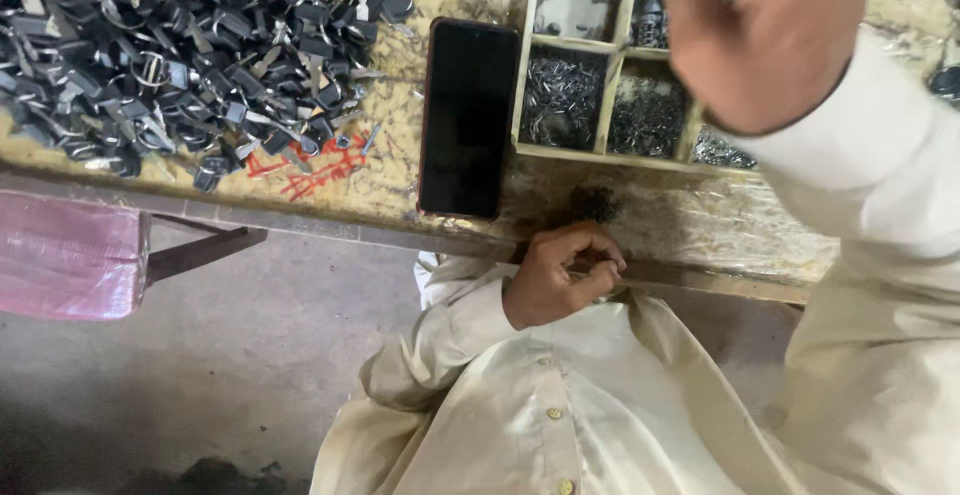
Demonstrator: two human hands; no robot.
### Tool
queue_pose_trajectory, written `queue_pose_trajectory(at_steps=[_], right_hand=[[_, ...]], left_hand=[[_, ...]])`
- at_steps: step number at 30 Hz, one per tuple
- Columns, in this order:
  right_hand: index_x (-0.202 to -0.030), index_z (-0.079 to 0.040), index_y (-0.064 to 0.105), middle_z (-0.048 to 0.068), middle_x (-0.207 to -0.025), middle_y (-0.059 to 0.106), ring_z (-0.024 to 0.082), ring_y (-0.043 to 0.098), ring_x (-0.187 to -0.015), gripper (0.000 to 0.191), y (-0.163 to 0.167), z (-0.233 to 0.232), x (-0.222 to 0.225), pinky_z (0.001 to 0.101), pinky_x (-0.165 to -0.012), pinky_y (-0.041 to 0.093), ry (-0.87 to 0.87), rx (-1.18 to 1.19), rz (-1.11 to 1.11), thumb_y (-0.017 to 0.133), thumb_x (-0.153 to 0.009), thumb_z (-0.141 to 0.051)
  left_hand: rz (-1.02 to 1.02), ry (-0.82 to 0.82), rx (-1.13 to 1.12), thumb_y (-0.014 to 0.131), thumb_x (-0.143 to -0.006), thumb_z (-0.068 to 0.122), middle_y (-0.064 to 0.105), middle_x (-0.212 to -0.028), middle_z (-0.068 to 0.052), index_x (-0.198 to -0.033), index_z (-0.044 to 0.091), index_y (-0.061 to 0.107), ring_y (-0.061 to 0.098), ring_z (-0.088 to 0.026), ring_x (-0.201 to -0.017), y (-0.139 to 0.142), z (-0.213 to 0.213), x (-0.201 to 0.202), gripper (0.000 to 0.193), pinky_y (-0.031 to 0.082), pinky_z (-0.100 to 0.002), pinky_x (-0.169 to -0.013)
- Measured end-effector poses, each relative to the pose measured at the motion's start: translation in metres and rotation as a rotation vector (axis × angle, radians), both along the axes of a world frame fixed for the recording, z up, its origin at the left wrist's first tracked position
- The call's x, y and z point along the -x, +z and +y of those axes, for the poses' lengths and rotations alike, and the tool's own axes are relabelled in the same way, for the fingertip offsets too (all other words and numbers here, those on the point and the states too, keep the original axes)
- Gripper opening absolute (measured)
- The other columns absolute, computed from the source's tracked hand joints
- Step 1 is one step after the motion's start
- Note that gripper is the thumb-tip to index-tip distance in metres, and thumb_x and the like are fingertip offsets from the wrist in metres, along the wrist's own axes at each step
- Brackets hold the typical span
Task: The person assembles small metal key cylinders by inserting pins and a blue plastic component into each cylinder. They repeatedly pick up a cylinder, insert parts, and place the assembled unit on the workbench.
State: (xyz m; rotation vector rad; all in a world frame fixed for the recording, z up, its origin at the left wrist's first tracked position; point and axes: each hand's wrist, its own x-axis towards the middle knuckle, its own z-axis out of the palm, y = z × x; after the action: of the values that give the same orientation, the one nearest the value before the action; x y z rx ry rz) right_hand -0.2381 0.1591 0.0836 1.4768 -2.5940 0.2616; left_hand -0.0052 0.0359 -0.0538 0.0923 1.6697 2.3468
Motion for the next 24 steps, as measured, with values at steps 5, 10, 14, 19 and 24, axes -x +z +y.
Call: queue_pose_trajectory(at_steps=[5, 10, 14, 19, 24], right_hand=[[-0.118, 0.009, 0.063, 0.019, -0.109, 0.064, 0.035, 0.061, -0.101, 0.02, -0.028, 0.015, -0.04, 0.0483, -0.099, 0.05, 0.008, 0.164, -0.091, 0.072, -0.1, 0.006], [-0.109, 0.007, 0.067, 0.021, -0.102, 0.067, 0.037, 0.063, -0.094, 0.025, -0.03, 0.04, -0.065, 0.0521, -0.101, 0.051, -0.077, 0.125, -0.058, 0.077, -0.086, 0.006], [-0.117, 0.005, 0.065, 0.019, -0.11, 0.067, 0.033, 0.065, -0.103, 0.024, -0.019, 0.074, -0.066, 0.0528, -0.111, 0.049, -0.109, 0.194, -0.2, 0.073, -0.095, 0.008], [-0.124, 0.001, 0.062, 0.016, -0.104, 0.066, 0.032, 0.065, -0.096, 0.026, 0.003, 0.068, -0.038, 0.0465, -0.093, 0.05, -0.046, 0.1, -0.041, 0.07, -0.099, 0.005], [-0.126, -0.006, 0.068, 0.012, -0.089, 0.065, 0.029, 0.064, -0.074, 0.031, -0.035, 0.038, 0.0, 0.0385, -0.064, 0.052, 0.03, -0.132, -0.089, 0.071, -0.096, 0.002]], left_hand=[[0.035, -0.056, -0.032, 0.069, -0.093, 0.004, 0.07, -0.101, -0.008, -0.101, 0.0, 0.068, 0.071, -0.014, -0.093, 0.003, -0.005, 0.002, 0.009, 0.06, -0.028, -0.086], [0.023, -0.116, 0.035, 0.068, -0.092, 0.003, 0.069, -0.098, -0.008, -0.1, 0.0, 0.067, 0.07, -0.014, -0.09, 0.011, -0.012, 0.003, 0.009, 0.057, -0.029, -0.08], [-0.01, -0.138, 0.006, 0.063, -0.091, 0.0, 0.068, -0.097, -0.008, -0.099, -0.001, 0.065, 0.067, -0.015, -0.086, 0.023, -0.018, 0.003, 0.009, 0.055, -0.028, -0.076], [-0.034, -0.159, -0.139, 0.053, -0.096, -0.001, 0.065, -0.1, -0.01, -0.101, 0.0, 0.057, 0.065, -0.015, -0.09, 0.032, -0.017, 0.002, 0.007, 0.054, -0.03, -0.086], [-0.034, -0.081, -0.084, 0.055, -0.095, -0.002, 0.065, -0.101, -0.012, -0.1, -0.001, 0.057, 0.065, -0.018, -0.092, 0.035, -0.007, -0.003, 0.006, 0.055, -0.033, -0.086]])
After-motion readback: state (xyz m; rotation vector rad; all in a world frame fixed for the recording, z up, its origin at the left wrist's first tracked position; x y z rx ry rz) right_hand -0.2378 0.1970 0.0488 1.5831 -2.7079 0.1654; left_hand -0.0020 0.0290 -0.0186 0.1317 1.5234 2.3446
